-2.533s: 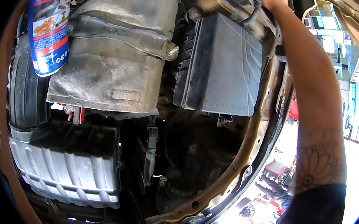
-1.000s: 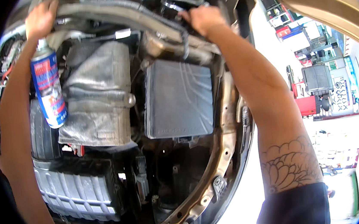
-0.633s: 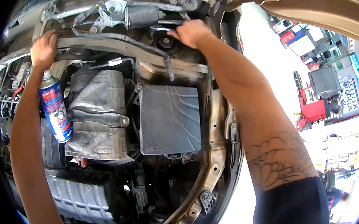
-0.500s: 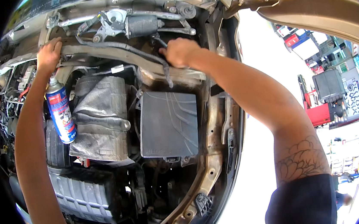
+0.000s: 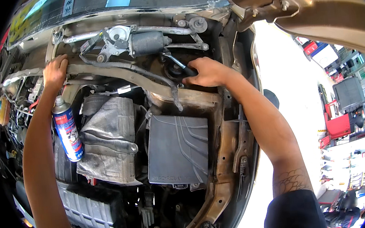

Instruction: The person works under the hood of a car, using a wrench to loosen bolts on the engine bay. They spray lubricant onto the bolts and continue to turn them with the wrench. The person also briefly retrieves a different wrench from a tool cart before resuming work on the engine.

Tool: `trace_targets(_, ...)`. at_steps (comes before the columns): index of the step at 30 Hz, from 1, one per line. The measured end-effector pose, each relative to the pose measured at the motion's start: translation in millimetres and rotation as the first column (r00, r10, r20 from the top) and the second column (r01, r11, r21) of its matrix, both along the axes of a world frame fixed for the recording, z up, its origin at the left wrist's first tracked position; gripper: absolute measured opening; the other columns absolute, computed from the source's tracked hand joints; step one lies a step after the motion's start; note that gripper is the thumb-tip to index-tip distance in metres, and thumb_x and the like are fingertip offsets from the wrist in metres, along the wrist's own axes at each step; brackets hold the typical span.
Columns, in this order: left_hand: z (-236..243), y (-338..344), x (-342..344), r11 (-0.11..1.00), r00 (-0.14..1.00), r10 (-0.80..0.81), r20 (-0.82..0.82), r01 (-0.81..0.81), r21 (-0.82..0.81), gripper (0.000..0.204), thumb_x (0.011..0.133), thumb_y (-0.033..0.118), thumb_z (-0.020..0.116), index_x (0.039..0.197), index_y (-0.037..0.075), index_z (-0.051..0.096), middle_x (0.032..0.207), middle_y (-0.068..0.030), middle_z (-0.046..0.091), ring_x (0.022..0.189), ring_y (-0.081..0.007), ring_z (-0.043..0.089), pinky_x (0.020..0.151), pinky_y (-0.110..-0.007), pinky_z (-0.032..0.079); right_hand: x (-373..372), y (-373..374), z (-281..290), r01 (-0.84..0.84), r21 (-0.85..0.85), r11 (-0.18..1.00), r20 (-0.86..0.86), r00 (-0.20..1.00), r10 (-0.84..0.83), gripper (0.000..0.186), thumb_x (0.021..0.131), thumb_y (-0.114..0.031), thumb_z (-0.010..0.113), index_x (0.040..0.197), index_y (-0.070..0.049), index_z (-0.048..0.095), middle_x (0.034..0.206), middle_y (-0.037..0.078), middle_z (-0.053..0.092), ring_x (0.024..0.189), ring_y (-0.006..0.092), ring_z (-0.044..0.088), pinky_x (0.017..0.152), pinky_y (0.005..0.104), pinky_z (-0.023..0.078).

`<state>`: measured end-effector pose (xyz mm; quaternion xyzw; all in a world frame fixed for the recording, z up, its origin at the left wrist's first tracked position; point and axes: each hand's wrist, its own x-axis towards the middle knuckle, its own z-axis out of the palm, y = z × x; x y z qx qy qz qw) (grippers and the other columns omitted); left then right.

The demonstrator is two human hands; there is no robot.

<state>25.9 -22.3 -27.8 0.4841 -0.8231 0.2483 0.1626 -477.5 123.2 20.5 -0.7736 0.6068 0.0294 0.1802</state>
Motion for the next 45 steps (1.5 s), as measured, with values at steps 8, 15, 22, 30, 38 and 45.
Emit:
trace_targets(8, -13.1, -16.8, 26.2, 0.983, 0.984, -0.097, 0.153, 0.119, -0.14, 0.026, 0.09, 0.01, 0.053, 0.115, 0.01, 0.062, 0.13, -0.0052, 0.064, 0.109, -0.0313, 0.065, 0.087, -0.043, 0.054, -17.6, -0.9, 0.6, -0.117, -0.547, 0.829, -0.317, 0.945, -0.076, 0.027, 0.082, -0.024, 0.068, 0.088, 0.003, 0.073, 0.096, 0.019, 0.072, 0.1, 0.037, 0.064, 0.084, 0.0454, 0.053)
trace_targets(15, -16.8, -29.9, 43.5, 0.989, 0.981, -0.075, 0.178, 0.096, -0.114, 0.027, 0.092, 0.011, 0.052, 0.117, 0.009, 0.061, 0.132, -0.0076, 0.063, 0.113, -0.0318, 0.063, 0.09, -0.043, 0.053, -8.2, 9.2, 7.5, -0.109, -0.024, 0.994, 0.133, 0.985, 0.111, 0.035, 0.083, -0.03, 0.069, 0.097, 0.002, 0.069, 0.101, 0.023, 0.071, 0.109, 0.0385, 0.064, 0.087, 0.0489, 0.052)
trace_targets(22, -19.4, -39.2, 53.2, 0.997, 0.983, -0.053, 0.176, 0.061, -0.04, 0.029, 0.094, 0.01, 0.049, 0.12, 0.007, 0.061, 0.134, -0.0092, 0.062, 0.114, -0.0329, 0.061, 0.093, -0.044, 0.051, -13.5, 2.8, 2.3, -0.101, -0.403, 0.91, -0.393, 0.917, -0.073, 0.029, 0.08, -0.021, 0.068, 0.101, -0.002, 0.071, 0.102, 0.019, 0.072, 0.104, 0.0382, 0.065, 0.089, 0.047, 0.052)
trace_targets(30, -19.7, -47.3, 60.0, 0.995, 0.969, -0.084, 0.231, 0.096, -0.04, 0.03, 0.093, 0.009, 0.048, 0.122, 0.008, 0.06, 0.136, -0.0084, 0.061, 0.113, -0.0333, 0.061, 0.093, -0.044, 0.051, -12.7, 5.9, -0.1, -0.012, -0.447, 0.894, -0.321, 0.935, -0.148, 0.04, 0.075, -0.03, 0.073, 0.102, 0.0, 0.071, 0.103, 0.019, 0.072, 0.099, 0.0381, 0.069, 0.086, 0.0495, 0.054)
trace_targets(38, -19.1, -53.6, 64.2, 0.999, 0.974, -0.013, 0.225, 0.003, 0.042, 0.031, 0.095, 0.011, 0.045, 0.123, 0.008, 0.059, 0.139, -0.0081, 0.059, 0.116, -0.0333, 0.06, 0.095, -0.043, 0.051, -10.5, 1.9, 7.1, 0.035, -0.496, 0.867, -0.366, 0.898, -0.245, 0.026, 0.081, -0.02, 0.072, 0.104, -0.009, 0.077, 0.106, 0.012, 0.073, 0.107, 0.0348, 0.066, 0.098, 0.0626, 0.04)
trace_targets(45, -18.9, -57.8, 70.6, 1.0, 0.97, -0.006, 0.242, 0.008, -0.005, 0.035, 0.096, 0.012, 0.044, 0.127, 0.009, 0.058, 0.139, -0.0073, 0.059, 0.118, -0.0323, 0.059, 0.096, -0.042, 0.049, -7.2, 3.1, 4.6, -0.056, -0.23, 0.972, -0.161, 0.987, 0.018, 0.034, 0.079, -0.023, 0.07, 0.108, -0.004, 0.072, 0.107, 0.018, 0.073, 0.101, 0.0352, 0.07, 0.087, 0.0496, 0.053)
